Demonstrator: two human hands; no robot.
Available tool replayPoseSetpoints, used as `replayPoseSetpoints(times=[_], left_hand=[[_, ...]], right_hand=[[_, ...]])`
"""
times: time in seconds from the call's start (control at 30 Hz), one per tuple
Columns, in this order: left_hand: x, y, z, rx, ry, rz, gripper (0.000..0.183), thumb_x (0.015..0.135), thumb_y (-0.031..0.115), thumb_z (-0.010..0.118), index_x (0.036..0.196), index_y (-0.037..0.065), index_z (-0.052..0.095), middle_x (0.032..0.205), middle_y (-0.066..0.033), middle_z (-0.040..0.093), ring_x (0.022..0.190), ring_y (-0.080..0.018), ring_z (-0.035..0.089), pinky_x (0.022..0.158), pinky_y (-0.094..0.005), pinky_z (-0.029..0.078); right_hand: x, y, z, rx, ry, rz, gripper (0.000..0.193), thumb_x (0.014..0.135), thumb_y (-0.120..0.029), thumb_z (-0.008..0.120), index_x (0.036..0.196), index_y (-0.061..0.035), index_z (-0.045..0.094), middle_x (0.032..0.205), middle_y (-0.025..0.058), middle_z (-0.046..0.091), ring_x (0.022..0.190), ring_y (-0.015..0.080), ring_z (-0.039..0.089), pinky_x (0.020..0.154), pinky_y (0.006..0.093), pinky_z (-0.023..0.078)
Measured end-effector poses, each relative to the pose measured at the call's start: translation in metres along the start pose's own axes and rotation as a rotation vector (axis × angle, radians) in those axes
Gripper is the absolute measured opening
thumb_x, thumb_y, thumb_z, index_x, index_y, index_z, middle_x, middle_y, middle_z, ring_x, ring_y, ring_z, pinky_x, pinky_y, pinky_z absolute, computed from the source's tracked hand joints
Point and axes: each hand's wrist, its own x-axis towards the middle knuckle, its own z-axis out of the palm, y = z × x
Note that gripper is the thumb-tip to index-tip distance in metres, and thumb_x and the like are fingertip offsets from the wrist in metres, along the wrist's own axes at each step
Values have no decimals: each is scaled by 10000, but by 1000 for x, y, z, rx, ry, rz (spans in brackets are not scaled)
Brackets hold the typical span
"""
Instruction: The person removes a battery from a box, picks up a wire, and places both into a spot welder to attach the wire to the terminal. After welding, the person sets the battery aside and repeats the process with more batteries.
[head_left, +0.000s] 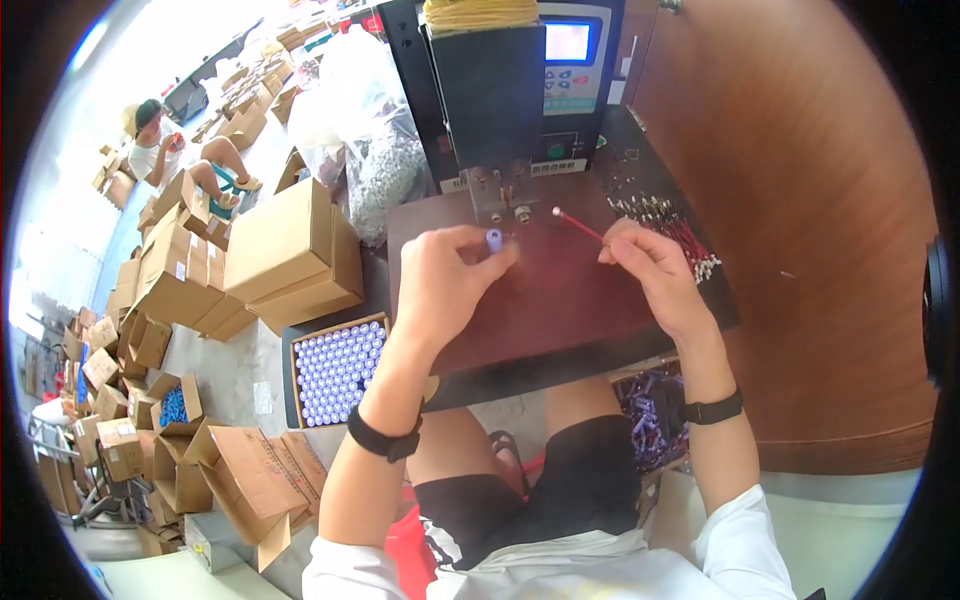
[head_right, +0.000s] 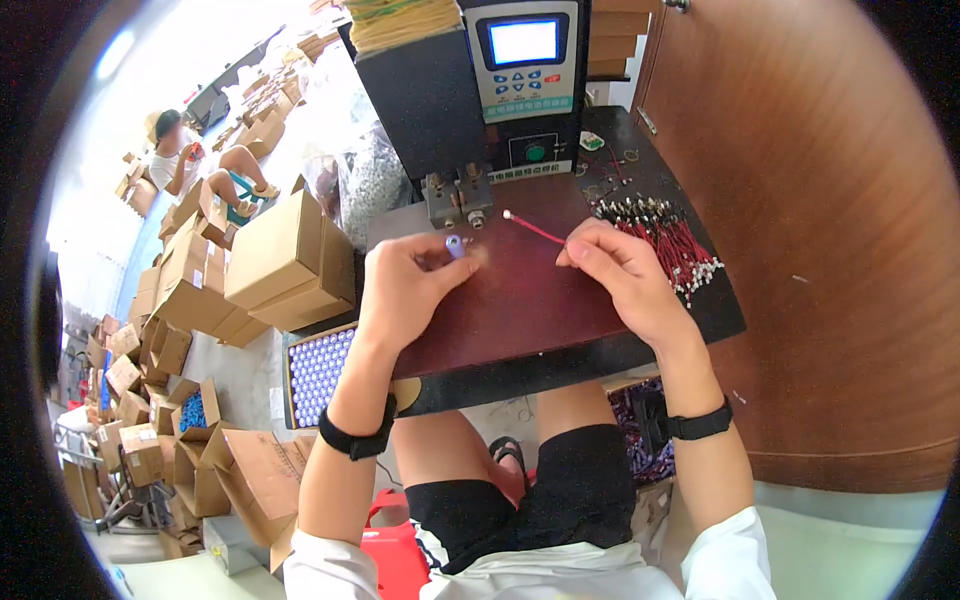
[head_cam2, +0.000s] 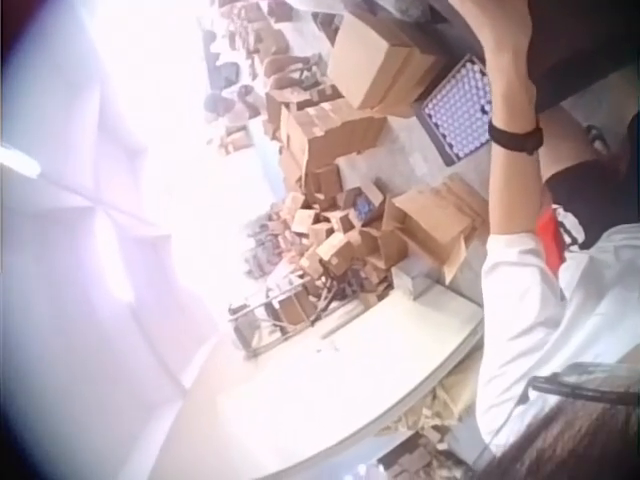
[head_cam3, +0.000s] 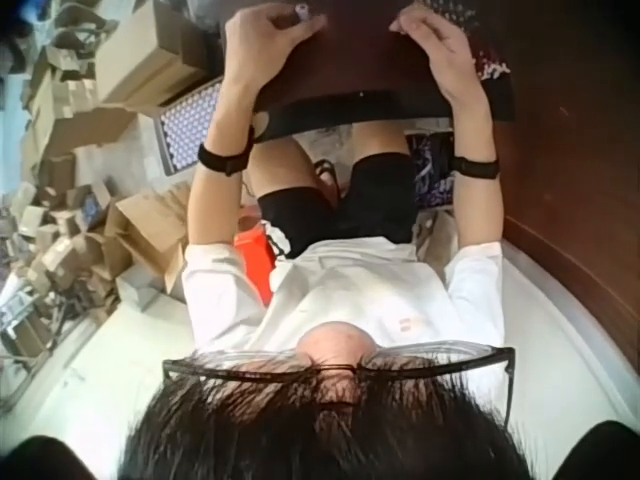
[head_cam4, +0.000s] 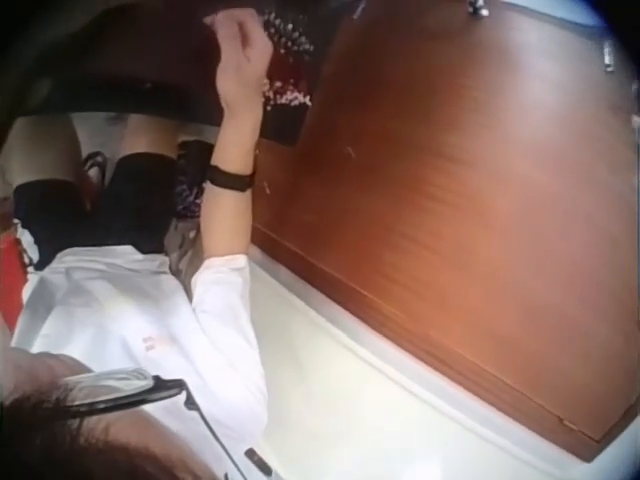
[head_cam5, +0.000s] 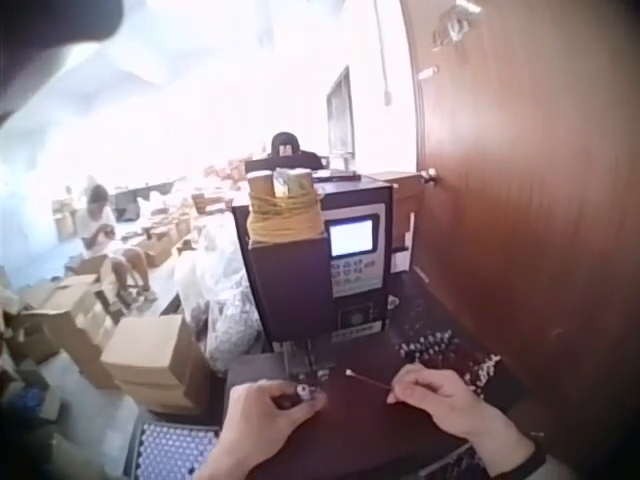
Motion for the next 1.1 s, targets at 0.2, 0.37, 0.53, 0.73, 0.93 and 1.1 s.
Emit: replayPoseSetpoints(times=[0.2,0.37,0.53,0.73,0.93,1.1], left_hand=[[8,-5,8,-11,0,33,277,785,230,819,960,21,771,757,-157,685,684,-268,663,674,-365,512],[8,-8,12,29,17,49,291,777,230,826,968,17,769,816,-160,662,745,-294,649,711,-384,504],[8,-12,13,13,8,52,297,771,243,832,939,9,762,806,-170,662,741,-313,647,702,-395,501],[11,-17,15,54,69,150,279,793,218,819,918,-25,760,692,-92,668,621,-132,589,617,-296,474],[10,-7,12,-3,16,76,316,782,247,816,965,-4,763,853,-192,687,806,-337,667,751,-401,511],[11,-16,16,37,66,152,292,799,237,820,929,-18,762,700,-100,675,622,-139,598,620,-305,483]], right_hand=[[-1,5,2,5,40,-14,269,1049,-209,552,920,11,638,952,16,562,942,120,526,897,272,402],[-2,3,5,-85,14,-24,255,1047,-188,554,929,23,635,951,15,564,943,117,529,896,270,398],[-3,6,5,-145,28,-43,235,1040,-167,555,919,19,631,939,9,568,931,108,523,874,262,392],[-3,5,4,-107,36,-20,231,1034,-170,564,904,10,628,928,5,561,923,104,516,871,256,384],[-5,6,4,-88,35,-40,230,1028,-159,562,892,15,627,919,9,548,913,112,501,867,264,379],[-5,5,5,-89,31,-44,232,1026,-156,562,888,18,629,919,13,547,911,117,499,865,264,378]])
